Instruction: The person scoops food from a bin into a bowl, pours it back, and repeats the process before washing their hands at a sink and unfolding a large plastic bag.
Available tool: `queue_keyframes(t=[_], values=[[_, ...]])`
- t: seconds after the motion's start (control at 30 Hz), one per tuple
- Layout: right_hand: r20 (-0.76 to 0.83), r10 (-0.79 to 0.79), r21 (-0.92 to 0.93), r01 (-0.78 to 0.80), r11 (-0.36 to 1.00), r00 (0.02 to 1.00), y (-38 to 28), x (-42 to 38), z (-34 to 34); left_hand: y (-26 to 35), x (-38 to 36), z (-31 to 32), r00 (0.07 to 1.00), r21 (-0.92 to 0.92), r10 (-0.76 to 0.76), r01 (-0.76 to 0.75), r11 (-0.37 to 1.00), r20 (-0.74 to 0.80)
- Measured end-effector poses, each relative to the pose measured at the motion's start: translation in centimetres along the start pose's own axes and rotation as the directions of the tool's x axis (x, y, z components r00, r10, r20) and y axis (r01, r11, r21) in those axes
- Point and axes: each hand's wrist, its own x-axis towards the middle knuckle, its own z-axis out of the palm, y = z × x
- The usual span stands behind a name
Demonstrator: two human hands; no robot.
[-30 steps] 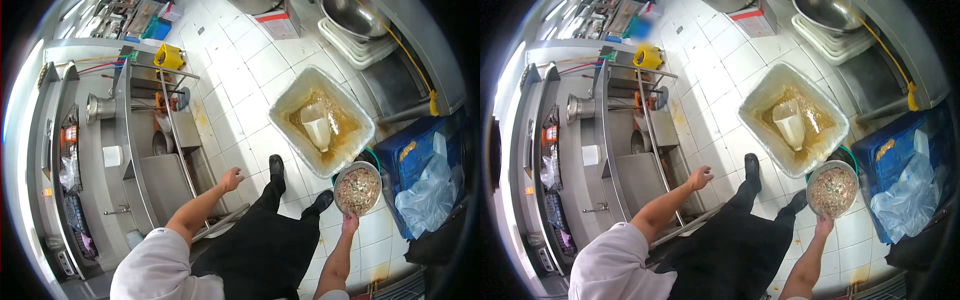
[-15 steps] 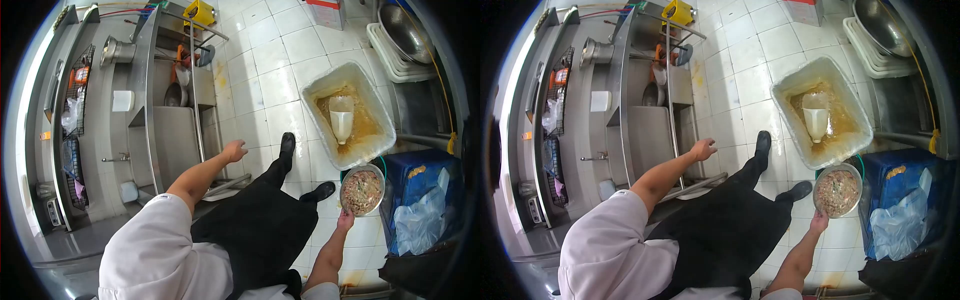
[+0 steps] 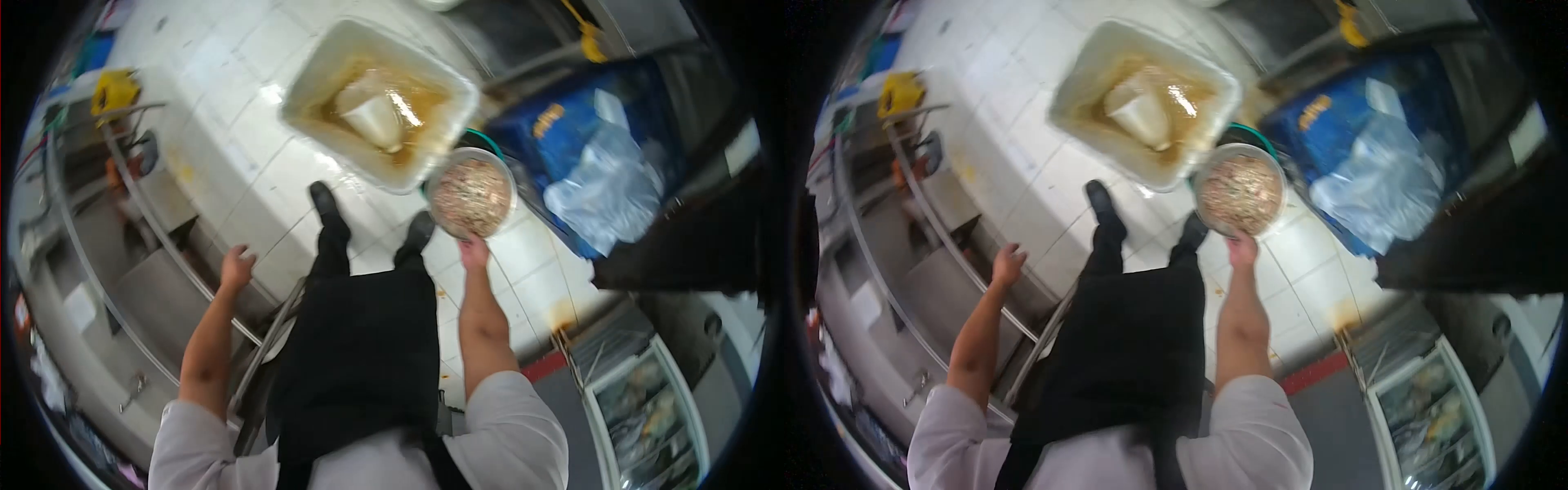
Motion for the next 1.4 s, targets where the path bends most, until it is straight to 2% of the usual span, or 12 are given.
queue_keyframes(t=[0.13,0.6,0.7,0.73,0.77,0.83,0.9,1.0,1.13,1.23,1.33,1.4], values=[[-0.144,0.019,-0.059,-0.028,0.998,0.989,-0.8,-0.7,3.0,0.8,1.4,0.6,1.0,0.085,0.025,-0.026,0.996,0.007],[-0.046,-0.045,-0.18,0.036,0.983,0.998,-1.7,7.4,4.3,1.4,4.0,3.8,0.999,0.102,-0.028,0.026,0.994,0.018],[-0.164,0.016,-0.374,-0.077,0.924,0.986,-2.3,6.9,5.2,1.1,4.0,4.5,1.0,0.113,0.001,-0.003,0.994,0.015],[-0.005,-0.044,-0.828,0.02,0.56,0.999,-2.6,6.7,5.4,1.5,4.4,4.8,0.999,0.131,0.028,-0.03,0.991,0.015],[0.146,-0.014,-0.989,0.146,0.01,0.989,-3.0,6.8,5.1,1.9,4.6,5.0,0.999,0.126,0.039,-0.039,0.991,0.005],[0.142,0.011,-0.915,0.135,-0.38,0.99,-4.8,7.3,4.9,2.7,4.6,5.6,0.997,0.108,0.071,-0.069,0.992,-0.017],[-0.067,-0.071,-0.998,-0.067,0.001,0.995,-5.6,7.9,5.7,3.0,5.1,5.9,0.998,0.062,0.061,-0.062,0.996,0.016],[-0.354,0.01,-0.778,-0.3,0.551,0.935,-5.0,8.3,6.3,4.2,5.7,6.0,0.998,0.069,0.052,-0.055,0.996,0.036],[-0.124,-0.165,-0.98,-0.147,-0.134,0.979,-7.6,6.4,7.1,5.1,5.5,5.9,0.997,0.066,0.068,-0.07,0.995,0.034],[-0.132,-0.286,-0.986,-0.156,-0.061,0.949,-7.4,6.8,5.3,5.0,5.2,5.6,0.997,0.061,0.072,-0.073,0.995,0.021],[0.07,-0.323,-0.963,-0.02,-0.267,0.944,-7.4,4.4,5.4,3.7,4.2,4.3,0.997,0.032,0.079,-0.079,0.996,-0.003],[-0.035,-0.18,-0.995,-0.052,-0.088,0.983,-6.9,3.9,3.6,2.1,3.2,4.4,0.999,-0.002,0.045,-0.045,0.999,0.016]])
